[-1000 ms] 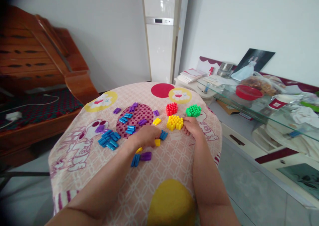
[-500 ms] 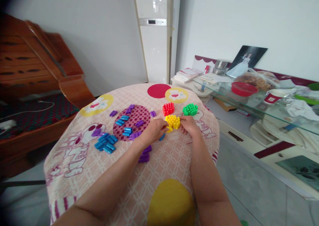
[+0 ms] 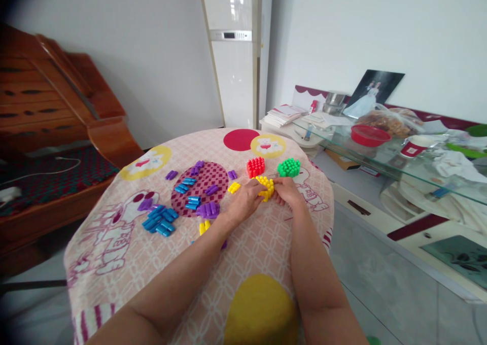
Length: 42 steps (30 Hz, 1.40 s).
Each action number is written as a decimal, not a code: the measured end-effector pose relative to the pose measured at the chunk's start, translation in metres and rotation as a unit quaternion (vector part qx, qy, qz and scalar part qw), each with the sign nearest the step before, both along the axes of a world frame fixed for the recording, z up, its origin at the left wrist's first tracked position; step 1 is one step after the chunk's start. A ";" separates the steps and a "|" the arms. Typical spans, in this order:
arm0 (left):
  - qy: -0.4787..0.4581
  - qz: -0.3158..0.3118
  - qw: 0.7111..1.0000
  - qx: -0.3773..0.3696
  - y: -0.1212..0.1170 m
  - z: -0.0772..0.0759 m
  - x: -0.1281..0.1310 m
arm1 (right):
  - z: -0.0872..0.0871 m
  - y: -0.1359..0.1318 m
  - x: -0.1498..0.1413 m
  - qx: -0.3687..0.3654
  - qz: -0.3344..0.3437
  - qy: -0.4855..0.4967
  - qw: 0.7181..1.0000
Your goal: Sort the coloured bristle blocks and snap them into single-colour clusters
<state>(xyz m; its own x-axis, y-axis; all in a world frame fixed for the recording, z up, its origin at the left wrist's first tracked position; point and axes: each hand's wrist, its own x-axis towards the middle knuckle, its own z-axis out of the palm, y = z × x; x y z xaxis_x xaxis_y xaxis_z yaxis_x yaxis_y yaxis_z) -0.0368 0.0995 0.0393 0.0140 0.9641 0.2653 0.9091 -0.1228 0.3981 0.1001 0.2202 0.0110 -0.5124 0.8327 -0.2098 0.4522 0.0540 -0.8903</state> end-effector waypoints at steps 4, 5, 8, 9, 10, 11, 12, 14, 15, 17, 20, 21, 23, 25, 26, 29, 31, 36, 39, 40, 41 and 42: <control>-0.028 0.064 0.996 0.047 -0.003 0.009 -0.032 | 0.002 -0.002 -0.001 -0.001 -0.010 -0.013 1.000; -0.025 0.097 0.994 0.041 -0.004 0.008 -0.042 | 0.002 -0.002 -0.001 0.000 -0.011 -0.016 1.000; 0.000 0.159 0.987 -0.005 -0.004 -0.001 -0.067 | 0.000 0.000 -0.001 0.004 -0.008 -0.017 1.000; 0.010 0.162 0.987 -0.022 -0.004 -0.006 -0.073 | -0.001 0.001 -0.001 0.005 -0.007 -0.017 1.000; 0.021 0.162 0.986 -0.038 -0.004 -0.011 -0.077 | -0.002 0.001 -0.001 0.005 -0.008 -0.018 1.000; 0.030 0.162 0.985 -0.052 -0.003 -0.015 -0.079 | -0.003 0.002 -0.001 0.005 -0.008 -0.020 1.000; 0.036 0.165 0.984 -0.064 -0.003 -0.018 -0.080 | -0.004 0.003 -0.001 0.005 -0.009 -0.023 1.000; 0.038 0.180 0.980 -0.078 -0.002 -0.020 -0.080 | -0.006 0.004 0.000 0.006 -0.010 -0.025 1.000; 0.035 0.185 0.979 -0.077 -0.001 -0.020 -0.080 | -0.007 0.004 0.000 0.006 -0.011 -0.024 1.000; 0.020 0.177 0.982 -0.063 -0.001 -0.019 -0.079 | -0.007 0.004 0.000 0.002 -0.014 -0.021 1.000; -0.013 0.141 0.990 -0.020 0.001 -0.018 -0.077 | -0.007 0.004 0.000 -0.002 -0.014 -0.015 1.000; -0.020 0.129 0.991 -0.007 0.002 -0.019 -0.076 | -0.007 0.004 0.000 -0.002 -0.014 -0.014 1.000; -0.028 0.110 0.993 0.009 0.005 -0.022 -0.073 | -0.007 0.004 0.000 -0.001 -0.015 -0.016 1.000; -0.033 0.089 0.995 0.015 0.008 -0.026 -0.070 | -0.006 0.004 0.000 0.001 -0.015 -0.021 1.000; -0.037 0.078 0.996 0.020 0.009 -0.028 -0.068 | -0.006 0.004 0.000 0.002 -0.015 -0.023 1.000; -0.060 0.044 0.997 0.033 0.011 -0.033 -0.064 | -0.003 0.001 -0.001 0.000 -0.018 -0.024 1.000; -0.073 0.029 0.996 0.034 0.011 -0.036 -0.062 | 0.000 0.000 -0.002 -0.002 -0.023 -0.025 0.999; -0.089 0.006 0.996 0.029 0.014 -0.044 -0.063 | 0.001 -0.002 -0.002 0.001 -0.019 -0.028 0.999; -0.091 0.003 0.996 0.024 0.015 -0.047 -0.062 | 0.000 0.000 -0.001 0.006 -0.016 -0.024 1.000; -0.091 0.002 0.996 0.019 0.016 -0.046 -0.061 | -0.001 0.000 0.000 0.008 -0.014 -0.023 1.000; -0.092 0.004 0.996 0.013 0.016 -0.044 -0.061 | -0.001 0.000 0.000 0.010 -0.012 -0.021 1.000; -0.093 0.009 0.996 0.007 0.015 -0.041 -0.061 | -0.002 0.001 0.001 0.012 -0.010 -0.020 1.000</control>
